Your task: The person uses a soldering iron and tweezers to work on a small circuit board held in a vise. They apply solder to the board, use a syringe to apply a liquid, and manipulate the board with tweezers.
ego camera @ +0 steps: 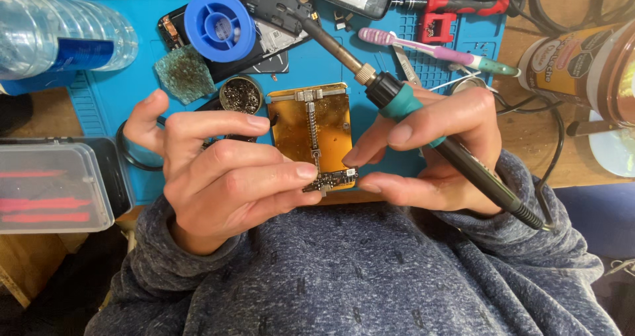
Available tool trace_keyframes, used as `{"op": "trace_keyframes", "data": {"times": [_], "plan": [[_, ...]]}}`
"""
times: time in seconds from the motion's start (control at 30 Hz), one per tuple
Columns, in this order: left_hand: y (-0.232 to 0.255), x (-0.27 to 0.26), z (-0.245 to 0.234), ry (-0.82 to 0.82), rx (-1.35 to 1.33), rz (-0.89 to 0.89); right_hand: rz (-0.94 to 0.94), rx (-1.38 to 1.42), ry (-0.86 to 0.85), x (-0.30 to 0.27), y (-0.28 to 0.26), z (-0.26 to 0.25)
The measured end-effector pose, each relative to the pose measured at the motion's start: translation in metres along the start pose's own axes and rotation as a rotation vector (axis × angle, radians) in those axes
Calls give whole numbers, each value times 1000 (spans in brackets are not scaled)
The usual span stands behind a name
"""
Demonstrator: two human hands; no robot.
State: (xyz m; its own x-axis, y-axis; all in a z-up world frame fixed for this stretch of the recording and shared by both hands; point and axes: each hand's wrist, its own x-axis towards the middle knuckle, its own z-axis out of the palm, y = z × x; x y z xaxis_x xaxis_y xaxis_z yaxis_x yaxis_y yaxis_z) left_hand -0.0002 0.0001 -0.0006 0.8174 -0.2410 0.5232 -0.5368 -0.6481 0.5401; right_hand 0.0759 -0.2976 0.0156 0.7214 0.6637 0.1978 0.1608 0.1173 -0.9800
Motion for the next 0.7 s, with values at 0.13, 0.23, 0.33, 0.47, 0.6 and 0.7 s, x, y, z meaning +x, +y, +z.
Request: {"op": "trace_keyframes", "data": {"times": [0.13,0.23,0.33,0.47,0.6,0.7], "plan": [[0,-1,0,9,-8,-2,-64,-52,-4,-3,4,0],[0,0,1,10,-11,1,-79,-54,1,-3,6,0],[0,0,1,9,-7,0,-109,-64,9,-3,7,1],[3,1,0,-7,-1,-25,-153,-79,29,0,9,3],[6,6,3,-16,11,-59,-251,-182,29,3,19,2],[6,7,7,0,23,-96,-225,-240,53,-1,18,-1]]}}
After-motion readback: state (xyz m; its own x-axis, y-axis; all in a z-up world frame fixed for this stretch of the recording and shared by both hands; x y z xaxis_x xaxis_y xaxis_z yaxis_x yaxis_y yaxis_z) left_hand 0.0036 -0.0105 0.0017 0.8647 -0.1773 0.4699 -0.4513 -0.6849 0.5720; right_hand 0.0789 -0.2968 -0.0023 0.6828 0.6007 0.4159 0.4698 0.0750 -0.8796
